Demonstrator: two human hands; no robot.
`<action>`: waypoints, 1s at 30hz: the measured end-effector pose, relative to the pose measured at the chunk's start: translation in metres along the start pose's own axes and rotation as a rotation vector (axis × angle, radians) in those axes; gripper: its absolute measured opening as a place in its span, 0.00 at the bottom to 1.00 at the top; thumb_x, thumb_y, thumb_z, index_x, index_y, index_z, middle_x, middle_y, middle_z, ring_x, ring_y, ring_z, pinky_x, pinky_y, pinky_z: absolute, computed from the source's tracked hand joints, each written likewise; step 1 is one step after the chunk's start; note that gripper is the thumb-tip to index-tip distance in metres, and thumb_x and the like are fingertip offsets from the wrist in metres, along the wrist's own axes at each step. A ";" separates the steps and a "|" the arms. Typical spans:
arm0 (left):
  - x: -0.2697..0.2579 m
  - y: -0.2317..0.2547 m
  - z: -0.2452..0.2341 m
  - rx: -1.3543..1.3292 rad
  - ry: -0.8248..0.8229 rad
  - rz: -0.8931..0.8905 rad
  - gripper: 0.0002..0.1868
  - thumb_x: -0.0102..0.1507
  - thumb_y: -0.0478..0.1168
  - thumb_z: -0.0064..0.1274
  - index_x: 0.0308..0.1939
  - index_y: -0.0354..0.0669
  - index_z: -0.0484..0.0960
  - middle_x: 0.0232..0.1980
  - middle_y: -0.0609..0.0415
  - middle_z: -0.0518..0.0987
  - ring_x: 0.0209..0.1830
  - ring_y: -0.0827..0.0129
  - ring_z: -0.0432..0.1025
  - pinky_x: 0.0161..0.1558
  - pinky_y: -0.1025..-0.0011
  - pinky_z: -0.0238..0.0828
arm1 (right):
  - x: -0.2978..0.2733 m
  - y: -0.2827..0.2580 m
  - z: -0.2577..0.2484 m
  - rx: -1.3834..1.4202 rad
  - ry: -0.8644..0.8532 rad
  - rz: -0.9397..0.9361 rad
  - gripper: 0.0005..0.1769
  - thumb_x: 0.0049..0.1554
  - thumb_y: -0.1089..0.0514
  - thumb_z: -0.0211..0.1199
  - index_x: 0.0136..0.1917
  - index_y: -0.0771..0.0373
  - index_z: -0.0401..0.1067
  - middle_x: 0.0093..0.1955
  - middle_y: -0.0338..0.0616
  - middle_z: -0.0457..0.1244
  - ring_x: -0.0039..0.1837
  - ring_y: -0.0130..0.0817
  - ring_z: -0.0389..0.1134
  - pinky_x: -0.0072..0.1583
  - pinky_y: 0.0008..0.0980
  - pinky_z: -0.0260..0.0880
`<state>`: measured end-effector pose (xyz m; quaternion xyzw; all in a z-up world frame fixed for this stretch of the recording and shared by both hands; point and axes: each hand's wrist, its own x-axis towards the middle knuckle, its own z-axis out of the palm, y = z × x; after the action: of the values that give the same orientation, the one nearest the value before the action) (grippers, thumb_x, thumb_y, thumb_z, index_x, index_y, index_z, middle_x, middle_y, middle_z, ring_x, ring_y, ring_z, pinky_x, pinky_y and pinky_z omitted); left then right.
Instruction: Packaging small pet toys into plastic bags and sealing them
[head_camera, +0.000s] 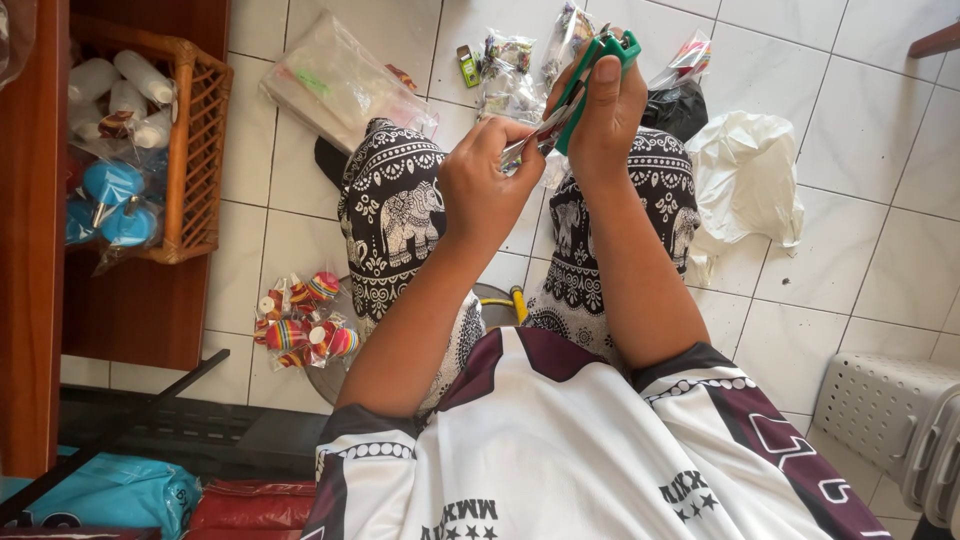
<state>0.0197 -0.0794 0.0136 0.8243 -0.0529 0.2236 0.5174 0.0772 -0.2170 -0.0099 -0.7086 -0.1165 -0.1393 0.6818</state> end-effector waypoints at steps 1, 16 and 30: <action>0.000 0.000 0.001 0.001 0.001 -0.001 0.06 0.55 0.30 0.60 0.34 0.41 0.78 0.31 0.56 0.80 0.23 0.69 0.69 0.27 0.69 0.65 | 0.001 -0.001 0.001 0.001 -0.001 0.000 0.29 0.69 0.32 0.40 0.53 0.61 0.61 0.34 0.42 0.63 0.31 0.28 0.61 0.36 0.25 0.62; 0.000 -0.004 -0.001 0.015 0.005 -0.044 0.07 0.56 0.32 0.61 0.37 0.43 0.81 0.29 0.58 0.81 0.20 0.73 0.66 0.22 0.72 0.60 | 0.012 0.019 0.002 -0.084 0.008 -0.059 0.23 0.69 0.43 0.47 0.42 0.62 0.63 0.31 0.41 0.59 0.30 0.28 0.58 0.36 0.26 0.59; -0.002 -0.011 -0.008 -0.160 -0.029 -0.175 0.02 0.56 0.31 0.59 0.32 0.40 0.82 0.27 0.57 0.80 0.23 0.73 0.68 0.28 0.74 0.64 | -0.002 -0.002 0.023 0.016 -0.061 0.020 0.33 0.67 0.27 0.39 0.53 0.58 0.63 0.37 0.39 0.64 0.39 0.30 0.68 0.42 0.25 0.66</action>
<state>0.0186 -0.0676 0.0062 0.7849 -0.0060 0.1606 0.5984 0.0752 -0.1941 -0.0095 -0.7081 -0.1313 -0.1100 0.6851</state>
